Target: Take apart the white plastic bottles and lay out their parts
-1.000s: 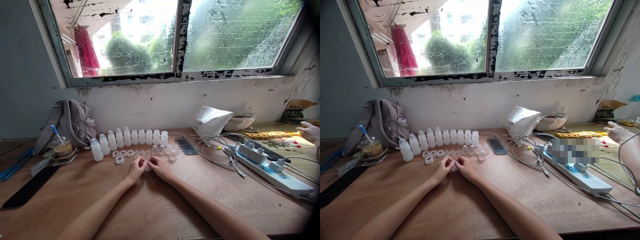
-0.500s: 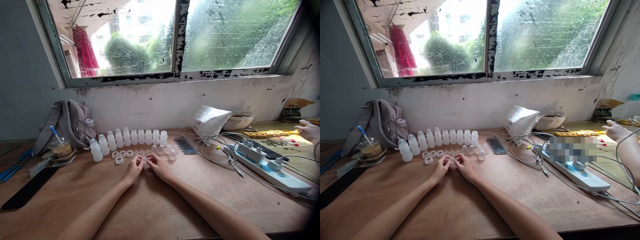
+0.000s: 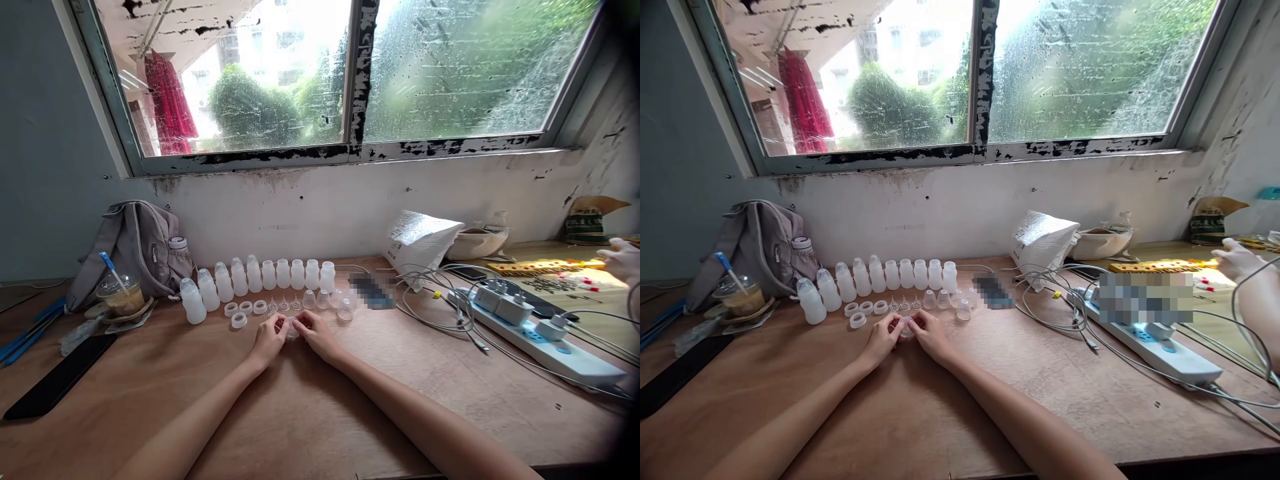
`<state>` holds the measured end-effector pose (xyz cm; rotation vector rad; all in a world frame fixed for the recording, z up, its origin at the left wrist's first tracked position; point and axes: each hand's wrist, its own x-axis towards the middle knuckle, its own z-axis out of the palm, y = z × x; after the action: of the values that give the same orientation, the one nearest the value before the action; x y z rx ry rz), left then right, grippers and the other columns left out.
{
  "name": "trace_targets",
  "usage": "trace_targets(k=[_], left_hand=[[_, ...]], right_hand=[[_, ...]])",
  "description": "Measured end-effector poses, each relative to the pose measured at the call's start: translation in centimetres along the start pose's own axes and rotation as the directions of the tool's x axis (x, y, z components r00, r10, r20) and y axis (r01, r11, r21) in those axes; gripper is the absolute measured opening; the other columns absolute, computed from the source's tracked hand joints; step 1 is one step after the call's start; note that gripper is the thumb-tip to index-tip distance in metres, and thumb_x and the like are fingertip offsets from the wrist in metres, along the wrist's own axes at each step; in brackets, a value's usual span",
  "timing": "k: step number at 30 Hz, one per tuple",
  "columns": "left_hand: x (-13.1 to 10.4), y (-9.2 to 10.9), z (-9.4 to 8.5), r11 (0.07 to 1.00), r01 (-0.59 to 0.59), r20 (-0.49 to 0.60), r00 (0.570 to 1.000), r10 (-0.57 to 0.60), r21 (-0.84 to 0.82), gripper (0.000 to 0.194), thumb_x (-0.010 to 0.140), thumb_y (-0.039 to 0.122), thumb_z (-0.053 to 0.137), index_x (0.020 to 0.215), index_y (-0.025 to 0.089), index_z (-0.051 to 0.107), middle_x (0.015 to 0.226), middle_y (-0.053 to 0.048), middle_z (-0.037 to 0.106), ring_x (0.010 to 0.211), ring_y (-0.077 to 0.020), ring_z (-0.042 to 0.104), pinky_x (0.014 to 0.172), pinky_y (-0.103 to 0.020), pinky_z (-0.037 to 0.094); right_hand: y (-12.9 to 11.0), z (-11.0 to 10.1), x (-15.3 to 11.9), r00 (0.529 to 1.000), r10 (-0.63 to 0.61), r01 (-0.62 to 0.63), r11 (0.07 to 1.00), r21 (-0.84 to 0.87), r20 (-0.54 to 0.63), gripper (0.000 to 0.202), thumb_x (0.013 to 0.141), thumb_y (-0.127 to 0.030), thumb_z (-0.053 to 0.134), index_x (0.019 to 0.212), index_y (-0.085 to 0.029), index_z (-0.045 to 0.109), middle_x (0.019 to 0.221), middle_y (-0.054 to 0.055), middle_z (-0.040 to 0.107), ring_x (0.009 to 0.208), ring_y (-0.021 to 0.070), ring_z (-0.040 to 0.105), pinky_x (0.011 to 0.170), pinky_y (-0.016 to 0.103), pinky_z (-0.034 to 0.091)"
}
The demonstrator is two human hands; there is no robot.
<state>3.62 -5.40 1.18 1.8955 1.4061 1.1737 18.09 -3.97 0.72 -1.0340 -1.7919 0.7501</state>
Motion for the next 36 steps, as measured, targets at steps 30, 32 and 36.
trace_targets(k=[30, 32, 36], left_hand=[[-0.05, -0.46, 0.29, 0.993, 0.042, 0.024, 0.999, -0.04, -0.113, 0.023, 0.079, 0.04, 0.04, 0.08, 0.018, 0.047, 0.05, 0.005, 0.051, 0.038, -0.01, 0.049, 0.039, -0.02, 0.04], [0.0, -0.29, 0.22, 0.991, 0.056, 0.017, 0.998, -0.055, -0.124, 0.024, 0.078, 0.04, 0.042, 0.084, 0.018, 0.049, 0.052, 0.004, 0.054, 0.038, -0.0099, 0.049, 0.038, -0.019, 0.04], [0.1, 0.0, 0.07, 0.989, 0.081, 0.047, 0.996, -0.076, -0.121, 0.028, 0.077, 0.042, 0.044, 0.087, 0.017, 0.053, 0.051, 0.003, 0.054, 0.038, -0.0104, 0.05, 0.037, -0.019, 0.04]], right_hand=[[-0.32, 0.09, 0.11, 1.0, 0.025, -0.026, 1.0, 0.013, 0.01, 0.017, 0.075, -0.03, 0.051, 0.084, -0.016, 0.055, 0.064, 0.0, 0.057, 0.058, 0.0114, 0.051, 0.053, 0.021, 0.04], [-0.22, 0.09, 0.09, 0.999, 0.038, -0.039, 0.999, 0.02, 0.016, 0.018, 0.075, -0.031, 0.052, 0.082, -0.016, 0.056, 0.062, 0.0, 0.056, 0.056, 0.0111, 0.05, 0.051, 0.021, 0.04], [0.13, 0.04, 0.08, 0.998, 0.029, -0.035, 0.996, 0.086, 0.06, 0.023, 0.075, -0.034, 0.051, 0.085, -0.015, 0.059, 0.061, 0.0, 0.057, 0.051, 0.0105, 0.049, 0.047, 0.021, 0.039]])
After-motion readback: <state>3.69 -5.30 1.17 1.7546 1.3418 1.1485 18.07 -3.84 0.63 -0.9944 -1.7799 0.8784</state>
